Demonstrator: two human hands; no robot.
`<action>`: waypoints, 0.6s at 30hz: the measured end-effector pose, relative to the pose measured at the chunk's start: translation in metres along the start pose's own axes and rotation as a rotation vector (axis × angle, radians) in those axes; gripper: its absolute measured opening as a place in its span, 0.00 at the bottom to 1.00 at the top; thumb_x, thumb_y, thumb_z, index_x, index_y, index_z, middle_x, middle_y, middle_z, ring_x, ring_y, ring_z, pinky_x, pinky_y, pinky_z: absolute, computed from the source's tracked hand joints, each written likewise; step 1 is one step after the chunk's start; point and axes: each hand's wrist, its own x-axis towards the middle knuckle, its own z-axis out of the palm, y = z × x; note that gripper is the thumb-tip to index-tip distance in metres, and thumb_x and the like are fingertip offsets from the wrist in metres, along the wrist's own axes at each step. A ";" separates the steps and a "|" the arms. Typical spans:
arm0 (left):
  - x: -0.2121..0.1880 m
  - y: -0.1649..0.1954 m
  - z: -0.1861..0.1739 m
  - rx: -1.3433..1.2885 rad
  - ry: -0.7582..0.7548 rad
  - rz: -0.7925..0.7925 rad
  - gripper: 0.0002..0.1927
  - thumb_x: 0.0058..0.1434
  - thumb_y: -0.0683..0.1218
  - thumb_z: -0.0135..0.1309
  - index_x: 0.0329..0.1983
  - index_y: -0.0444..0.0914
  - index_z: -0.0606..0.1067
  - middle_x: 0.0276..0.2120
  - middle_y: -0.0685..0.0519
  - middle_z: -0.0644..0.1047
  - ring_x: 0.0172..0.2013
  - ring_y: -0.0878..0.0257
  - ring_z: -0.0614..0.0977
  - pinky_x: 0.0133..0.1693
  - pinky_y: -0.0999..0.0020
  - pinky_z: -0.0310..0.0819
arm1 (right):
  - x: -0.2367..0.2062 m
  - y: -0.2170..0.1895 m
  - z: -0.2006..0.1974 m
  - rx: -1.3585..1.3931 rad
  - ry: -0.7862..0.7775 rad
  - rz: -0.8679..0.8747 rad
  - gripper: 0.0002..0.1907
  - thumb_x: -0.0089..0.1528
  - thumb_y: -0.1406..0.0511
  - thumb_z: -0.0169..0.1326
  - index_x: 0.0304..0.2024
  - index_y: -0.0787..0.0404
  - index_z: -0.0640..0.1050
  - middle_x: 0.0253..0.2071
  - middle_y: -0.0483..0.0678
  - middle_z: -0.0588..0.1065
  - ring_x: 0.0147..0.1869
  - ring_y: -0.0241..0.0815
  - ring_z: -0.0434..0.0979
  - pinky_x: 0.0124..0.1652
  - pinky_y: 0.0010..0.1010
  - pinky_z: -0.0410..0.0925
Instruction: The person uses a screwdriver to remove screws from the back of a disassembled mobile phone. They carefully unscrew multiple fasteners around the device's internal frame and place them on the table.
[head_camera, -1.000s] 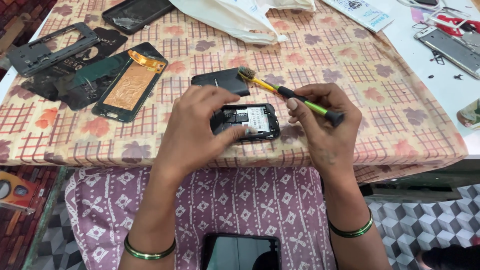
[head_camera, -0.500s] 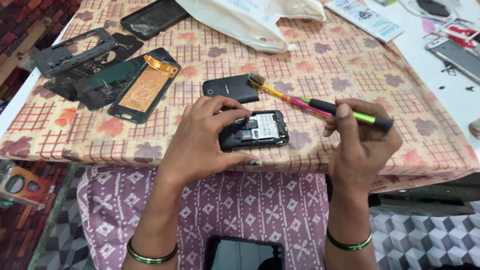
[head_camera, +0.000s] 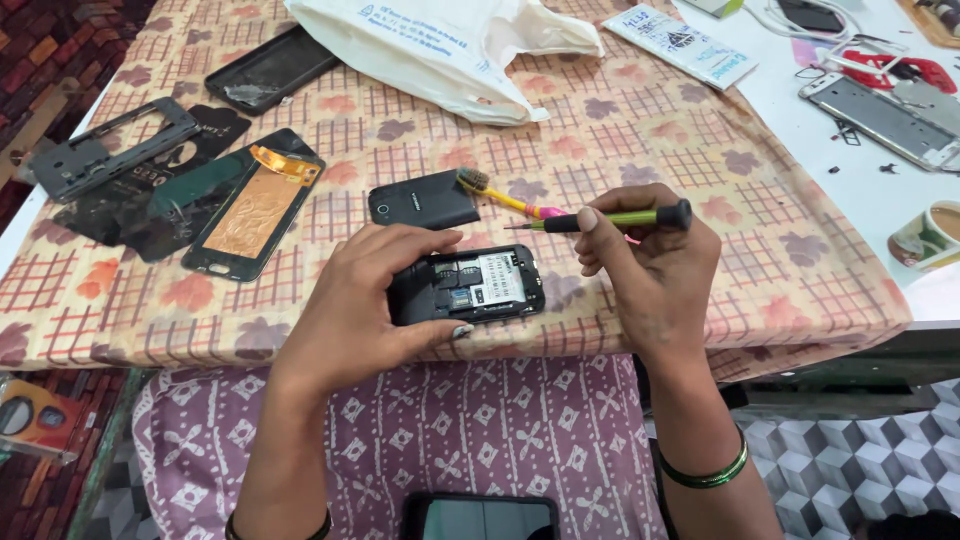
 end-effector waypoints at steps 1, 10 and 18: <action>0.000 0.000 0.000 -0.006 -0.001 -0.004 0.37 0.37 0.47 0.74 0.55 0.40 0.78 0.50 0.50 0.80 0.50 0.51 0.79 0.55 0.57 0.71 | -0.002 0.000 -0.002 -0.008 -0.013 -0.014 0.10 0.69 0.70 0.59 0.47 0.73 0.76 0.36 0.51 0.78 0.37 0.35 0.80 0.38 0.26 0.76; 0.000 -0.001 -0.001 0.016 0.009 0.030 0.35 0.38 0.47 0.74 0.53 0.40 0.79 0.50 0.50 0.81 0.52 0.51 0.79 0.55 0.56 0.71 | -0.004 -0.004 0.003 -0.127 -0.216 0.059 0.13 0.69 0.68 0.52 0.53 0.71 0.77 0.40 0.49 0.81 0.45 0.33 0.83 0.42 0.24 0.80; -0.002 0.000 -0.001 0.012 -0.003 -0.002 0.36 0.37 0.48 0.74 0.55 0.41 0.79 0.50 0.50 0.80 0.51 0.52 0.79 0.55 0.56 0.71 | -0.001 -0.008 0.003 -0.325 -0.263 0.012 0.14 0.68 0.68 0.54 0.55 0.67 0.81 0.36 0.47 0.81 0.35 0.29 0.77 0.31 0.20 0.69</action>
